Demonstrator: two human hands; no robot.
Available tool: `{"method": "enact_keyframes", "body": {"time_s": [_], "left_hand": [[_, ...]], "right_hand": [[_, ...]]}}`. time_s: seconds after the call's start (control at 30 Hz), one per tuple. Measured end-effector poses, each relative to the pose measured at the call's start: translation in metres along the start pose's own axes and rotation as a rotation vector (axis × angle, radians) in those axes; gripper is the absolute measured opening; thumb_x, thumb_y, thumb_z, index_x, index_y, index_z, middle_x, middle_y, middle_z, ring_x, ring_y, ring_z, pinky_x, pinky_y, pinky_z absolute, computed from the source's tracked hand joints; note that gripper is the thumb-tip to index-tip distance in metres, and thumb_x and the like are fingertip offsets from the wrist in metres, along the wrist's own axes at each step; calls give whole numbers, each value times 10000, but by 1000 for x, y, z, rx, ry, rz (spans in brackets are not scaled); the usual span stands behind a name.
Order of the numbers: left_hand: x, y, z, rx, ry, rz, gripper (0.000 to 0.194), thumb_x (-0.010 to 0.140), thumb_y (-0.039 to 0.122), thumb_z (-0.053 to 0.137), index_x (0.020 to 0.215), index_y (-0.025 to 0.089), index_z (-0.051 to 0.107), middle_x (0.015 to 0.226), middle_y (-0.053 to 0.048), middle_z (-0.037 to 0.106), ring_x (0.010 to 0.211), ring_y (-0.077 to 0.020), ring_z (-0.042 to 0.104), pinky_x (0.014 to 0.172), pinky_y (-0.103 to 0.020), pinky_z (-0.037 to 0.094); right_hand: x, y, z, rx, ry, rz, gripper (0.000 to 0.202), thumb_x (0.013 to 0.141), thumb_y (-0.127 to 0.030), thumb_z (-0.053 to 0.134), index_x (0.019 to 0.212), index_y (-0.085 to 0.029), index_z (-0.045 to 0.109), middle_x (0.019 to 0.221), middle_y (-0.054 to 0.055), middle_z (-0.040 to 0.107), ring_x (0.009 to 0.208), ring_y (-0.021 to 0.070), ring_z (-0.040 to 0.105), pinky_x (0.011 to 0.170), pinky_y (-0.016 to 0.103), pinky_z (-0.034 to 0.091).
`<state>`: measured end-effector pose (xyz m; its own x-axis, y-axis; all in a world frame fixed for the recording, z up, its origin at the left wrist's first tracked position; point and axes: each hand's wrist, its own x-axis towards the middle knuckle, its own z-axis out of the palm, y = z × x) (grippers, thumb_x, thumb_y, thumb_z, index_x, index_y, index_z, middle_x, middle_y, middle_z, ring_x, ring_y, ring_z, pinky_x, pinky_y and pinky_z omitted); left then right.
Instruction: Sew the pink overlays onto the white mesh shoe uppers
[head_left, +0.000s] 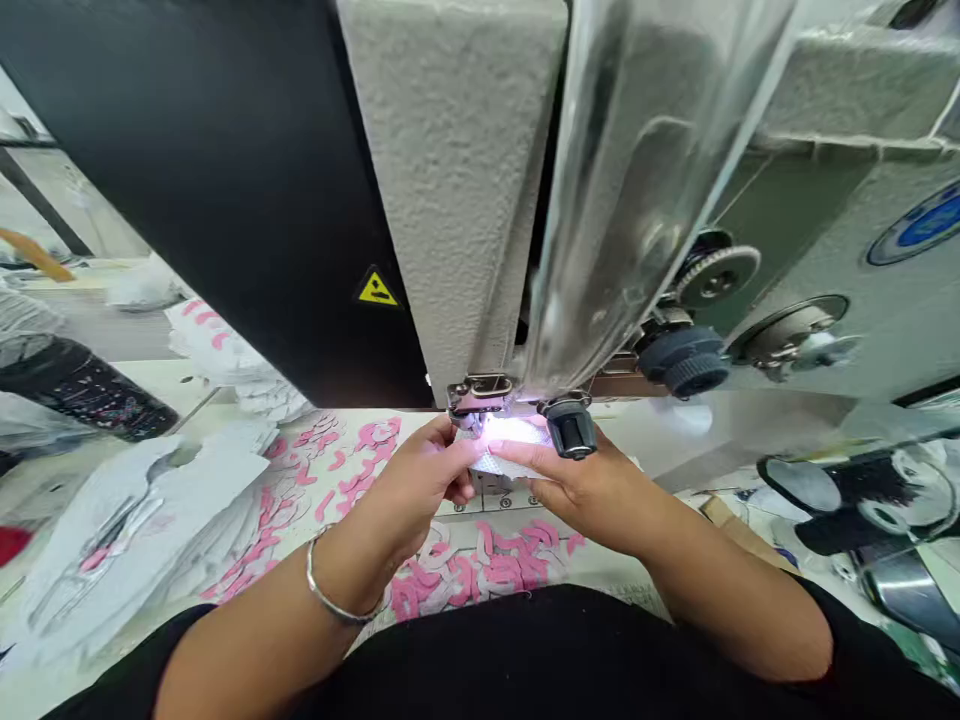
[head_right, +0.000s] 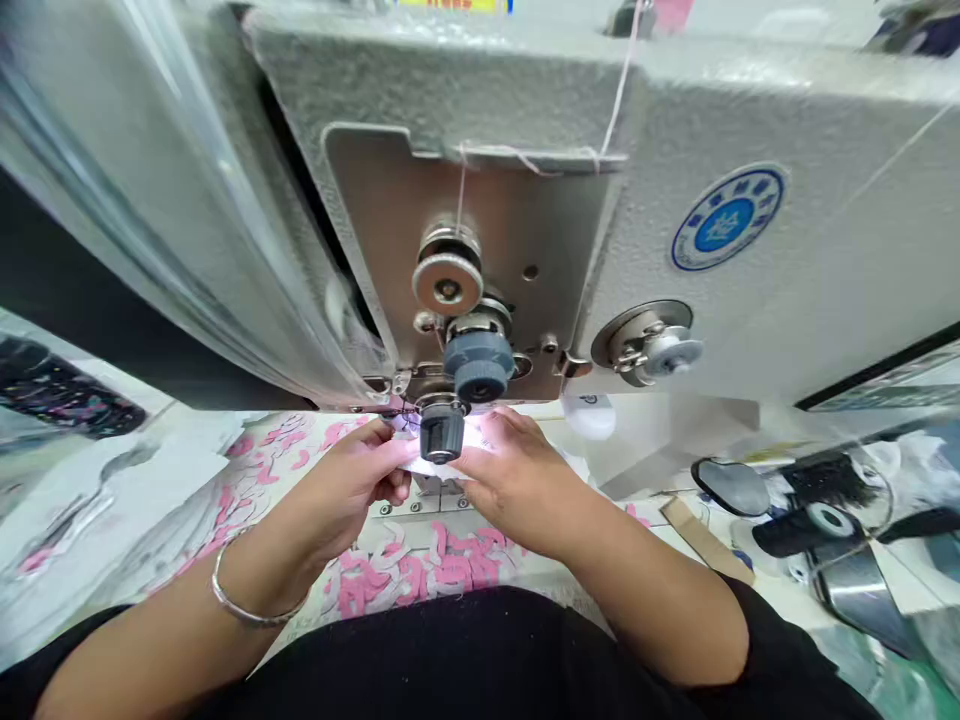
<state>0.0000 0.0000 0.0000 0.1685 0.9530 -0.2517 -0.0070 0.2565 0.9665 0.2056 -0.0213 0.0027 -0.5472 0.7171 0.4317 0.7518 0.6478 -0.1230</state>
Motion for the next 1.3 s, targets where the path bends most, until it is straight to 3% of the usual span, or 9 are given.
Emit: {"method": "enact_keyframes", "body": {"time_s": [0.23, 0.33, 0.47, 0.93, 1.17, 1.3], "left_hand": [[9, 2, -14, -70, -76, -13, 111, 769, 232, 672, 700, 178, 603, 523, 43, 528, 460, -79, 500, 469, -196, 397], [23, 0, -24, -77, -145, 3, 175, 715, 225, 731, 604, 154, 616, 510, 13, 546, 463, -82, 496, 475, -205, 405], [35, -3, -30, -106, -153, 5, 225, 666, 251, 784, 553, 148, 620, 504, -4, 549, 462, -97, 501, 466, -223, 406], [41, -4, -22, -166, -122, 106, 258, 683, 316, 766, 560, 156, 606, 468, 9, 508, 432, -89, 440, 403, -215, 312], [37, -6, -22, -164, -108, 102, 315, 681, 378, 793, 562, 155, 605, 464, 12, 511, 434, -83, 443, 421, -213, 316], [36, -8, -23, -190, -122, 110, 388, 674, 432, 797, 518, 155, 575, 451, 4, 517, 430, -86, 456, 428, -216, 318]], "right_hand": [[-6, -21, 11, -40, 46, 86, 399, 918, -316, 555, 1310, -271, 609, 1213, 146, 556, 1204, 336, 486, 954, 495, 491], [-9, -25, 22, -36, 103, 106, 418, 930, -349, 529, 1326, -229, 589, 1287, 180, 517, 1240, 356, 462, 950, 511, 492], [-10, -26, 28, -26, 99, 123, 445, 920, -366, 546, 1338, -215, 566, 1323, 185, 491, 1259, 362, 450, 965, 527, 482], [-5, -21, 32, -98, 101, 168, 382, 907, -333, 567, 1270, -221, 612, 1268, 173, 508, 1254, 369, 451, 888, 480, 520], [-1, -19, 24, -70, 126, 109, 385, 880, -215, 548, 1259, -237, 614, 1085, 108, 585, 1006, 271, 541, 860, 420, 509], [-5, -16, 24, -65, 80, 150, 431, 882, -198, 521, 1300, -277, 588, 1117, 98, 595, 1042, 269, 537, 891, 415, 500]]}}
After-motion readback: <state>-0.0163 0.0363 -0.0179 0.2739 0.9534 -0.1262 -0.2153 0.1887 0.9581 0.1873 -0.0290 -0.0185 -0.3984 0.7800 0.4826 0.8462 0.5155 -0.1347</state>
